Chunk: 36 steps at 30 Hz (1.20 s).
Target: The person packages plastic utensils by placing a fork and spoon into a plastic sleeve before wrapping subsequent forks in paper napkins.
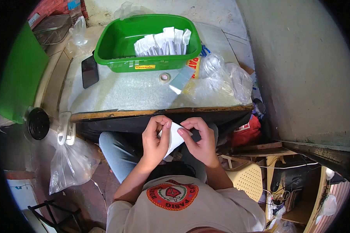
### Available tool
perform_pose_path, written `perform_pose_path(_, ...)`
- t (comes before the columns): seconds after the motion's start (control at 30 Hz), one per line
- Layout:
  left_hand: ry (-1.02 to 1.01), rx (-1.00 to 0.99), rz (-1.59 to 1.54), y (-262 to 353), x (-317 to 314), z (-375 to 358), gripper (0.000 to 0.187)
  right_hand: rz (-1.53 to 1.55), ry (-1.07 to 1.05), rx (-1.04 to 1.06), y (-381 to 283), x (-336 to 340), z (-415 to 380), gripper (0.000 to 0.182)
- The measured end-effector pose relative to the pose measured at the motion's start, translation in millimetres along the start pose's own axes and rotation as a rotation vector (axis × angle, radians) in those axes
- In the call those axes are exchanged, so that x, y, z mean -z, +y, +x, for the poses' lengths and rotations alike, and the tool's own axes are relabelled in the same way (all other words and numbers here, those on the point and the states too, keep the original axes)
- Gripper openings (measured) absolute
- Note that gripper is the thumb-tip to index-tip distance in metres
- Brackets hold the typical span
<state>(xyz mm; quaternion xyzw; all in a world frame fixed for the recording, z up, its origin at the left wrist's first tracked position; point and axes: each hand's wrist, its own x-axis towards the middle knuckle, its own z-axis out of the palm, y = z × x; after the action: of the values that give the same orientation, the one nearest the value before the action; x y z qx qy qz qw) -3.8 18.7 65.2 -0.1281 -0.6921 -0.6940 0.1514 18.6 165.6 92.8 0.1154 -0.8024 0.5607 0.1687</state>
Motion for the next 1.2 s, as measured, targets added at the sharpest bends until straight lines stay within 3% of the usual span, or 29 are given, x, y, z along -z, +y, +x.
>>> perform_pose_path(0.2,0.009,-0.030,0.001,-2.1,-1.8,-0.1,0.006,0.013,0.002,-0.010,2.4,-0.6,0.5,0.015)
perform_pose_path(0.57,-0.165,0.215,-0.212,2.7,3.6,3.0,0.020,0.016,-0.013,0.015,-0.4,0.9,2.8,0.012)
perform_pose_path(1.2,-0.043,0.160,-0.248,2.9,2.0,5.7,0.016,-0.135,-0.035,0.071,0.9,16.0,-0.2,0.020)
